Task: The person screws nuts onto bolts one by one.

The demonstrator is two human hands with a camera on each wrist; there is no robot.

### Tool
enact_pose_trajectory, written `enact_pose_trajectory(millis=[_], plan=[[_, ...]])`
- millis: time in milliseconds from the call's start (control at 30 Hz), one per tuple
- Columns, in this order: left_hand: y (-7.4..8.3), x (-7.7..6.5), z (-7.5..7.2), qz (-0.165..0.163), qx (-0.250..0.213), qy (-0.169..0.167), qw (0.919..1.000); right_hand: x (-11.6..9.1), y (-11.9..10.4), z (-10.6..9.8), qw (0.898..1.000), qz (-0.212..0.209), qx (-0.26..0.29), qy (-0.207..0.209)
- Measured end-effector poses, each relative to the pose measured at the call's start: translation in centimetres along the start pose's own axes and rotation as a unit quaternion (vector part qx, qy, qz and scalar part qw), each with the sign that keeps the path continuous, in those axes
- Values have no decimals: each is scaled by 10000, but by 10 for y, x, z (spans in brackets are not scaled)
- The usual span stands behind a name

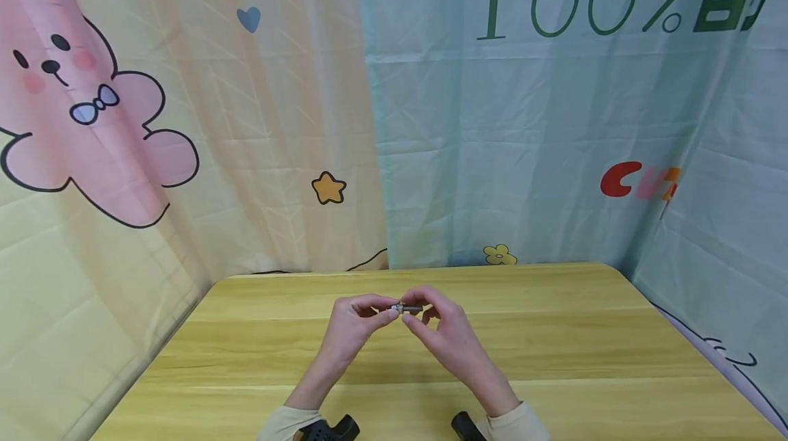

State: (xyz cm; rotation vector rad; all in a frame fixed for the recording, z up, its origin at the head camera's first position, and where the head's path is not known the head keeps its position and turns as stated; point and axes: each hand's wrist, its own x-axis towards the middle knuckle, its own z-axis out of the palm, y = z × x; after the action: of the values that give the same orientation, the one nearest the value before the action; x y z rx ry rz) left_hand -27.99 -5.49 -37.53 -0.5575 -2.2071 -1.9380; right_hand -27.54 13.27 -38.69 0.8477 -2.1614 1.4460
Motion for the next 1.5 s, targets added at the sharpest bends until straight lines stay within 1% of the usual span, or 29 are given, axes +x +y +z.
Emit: enact_pose_trajectory(millis=[100, 300, 500, 633, 733, 867, 1000, 1100, 1233, 1333, 1367, 1500], plan=[[-2, 0, 0, 39, -96, -56, 9999, 0, -1, 0, 10000, -68, -67, -27], [-1, -1, 0, 17, -211, -91, 9997, 0, -1, 1, 9999, -21, -133, 16], [1, -1, -1, 36, -148, -112, 9998, 0, -1, 1, 9981, 6, -595, 145], [1, 0, 0, 81, -122, -130, 9998, -1, -2, 1, 9963, 138, -825, 217], [0, 0, 0, 97, -110, -138, 9998, -1, -3, 2, 9968, 192, -744, 218], [-2, 0, 0, 140, -47, -98, 9998, 0, -2, 3, 9991, 35, -365, 229], [-2, 1, 0, 130, -57, -54, 9999, 1, -21, 1, 9994, -160, -215, 234], [0, 1, 0, 102, -161, -69, 9998, 1, -23, 1, 9990, -202, -319, 236], [0, 1, 0, 100, -194, -61, 9997, 1, -4, 2, 9985, -140, -460, 276], [2, 2, 0, 55, -112, -27, 9999, 1, -1, 2, 9984, -93, -495, 251], [3, 1, 0, 40, -78, -23, 10000, 1, 0, 2, 9985, -81, -482, 234], [18, -5, -1, 34, -24, -51, 10000, 0, -2, 2, 9990, 11, -411, 174]])
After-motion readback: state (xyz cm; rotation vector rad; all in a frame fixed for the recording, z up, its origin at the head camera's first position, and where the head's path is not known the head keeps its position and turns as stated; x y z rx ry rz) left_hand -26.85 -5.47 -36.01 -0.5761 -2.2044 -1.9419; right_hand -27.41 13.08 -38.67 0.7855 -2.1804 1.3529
